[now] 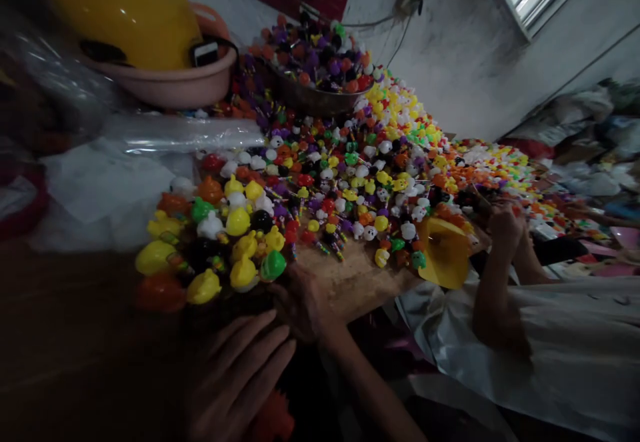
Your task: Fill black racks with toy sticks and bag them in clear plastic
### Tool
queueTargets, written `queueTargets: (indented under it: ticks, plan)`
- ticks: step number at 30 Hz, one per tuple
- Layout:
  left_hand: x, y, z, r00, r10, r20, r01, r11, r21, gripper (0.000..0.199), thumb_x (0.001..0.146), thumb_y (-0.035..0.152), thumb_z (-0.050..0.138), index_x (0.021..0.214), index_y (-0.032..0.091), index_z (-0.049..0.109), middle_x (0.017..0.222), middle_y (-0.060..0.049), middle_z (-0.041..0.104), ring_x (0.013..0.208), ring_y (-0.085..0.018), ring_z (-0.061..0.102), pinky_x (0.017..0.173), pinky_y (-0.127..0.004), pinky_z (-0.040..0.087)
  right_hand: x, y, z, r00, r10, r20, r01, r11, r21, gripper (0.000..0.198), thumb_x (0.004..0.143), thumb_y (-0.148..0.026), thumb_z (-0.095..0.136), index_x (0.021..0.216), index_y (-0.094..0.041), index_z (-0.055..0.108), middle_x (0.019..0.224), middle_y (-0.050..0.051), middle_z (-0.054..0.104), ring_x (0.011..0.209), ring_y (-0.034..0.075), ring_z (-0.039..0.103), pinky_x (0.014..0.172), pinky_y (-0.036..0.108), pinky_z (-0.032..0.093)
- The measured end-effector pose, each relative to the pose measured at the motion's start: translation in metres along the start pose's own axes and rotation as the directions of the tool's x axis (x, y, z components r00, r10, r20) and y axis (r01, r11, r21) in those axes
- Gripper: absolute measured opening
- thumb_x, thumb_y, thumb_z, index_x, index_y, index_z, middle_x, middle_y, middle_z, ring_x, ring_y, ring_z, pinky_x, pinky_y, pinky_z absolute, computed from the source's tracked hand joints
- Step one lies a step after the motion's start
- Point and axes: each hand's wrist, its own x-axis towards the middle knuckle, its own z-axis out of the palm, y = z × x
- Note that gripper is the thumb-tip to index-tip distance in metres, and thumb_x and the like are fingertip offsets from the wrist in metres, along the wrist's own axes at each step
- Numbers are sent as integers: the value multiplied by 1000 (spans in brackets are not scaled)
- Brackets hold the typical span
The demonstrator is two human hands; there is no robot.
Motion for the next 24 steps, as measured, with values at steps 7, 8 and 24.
queueTargets:
  ticks: [7,8,24]
  plan:
    - [-100,-45,13,966,-190,175,165,975,151,39,102,31,39,135,21,58,133,-7,67,130,-19,59,126,-30,25,73,62,-123,932,-34,-361,-180,821,-541,23,94,-22,47,91,-18,70,90,11,71,84,23,63,77,33,48]
    - [-101,-49,14,964,-183,194,153,976,157,40,102,30,38,136,21,57,137,-7,65,134,-19,56,127,-31,23,91,68,-139,921,-38,-387,-227,754,-616,25,95,-22,46,97,-16,70,97,14,71,91,25,63,84,35,47]
    - [-66,-52,61,985,-85,149,60,984,165,35,98,21,50,129,20,64,136,-6,66,135,-19,56,129,-35,24,205,120,-167,959,193,-210,-265,336,-904,38,90,-8,36,113,-8,66,128,25,59,116,34,53,99,46,35]
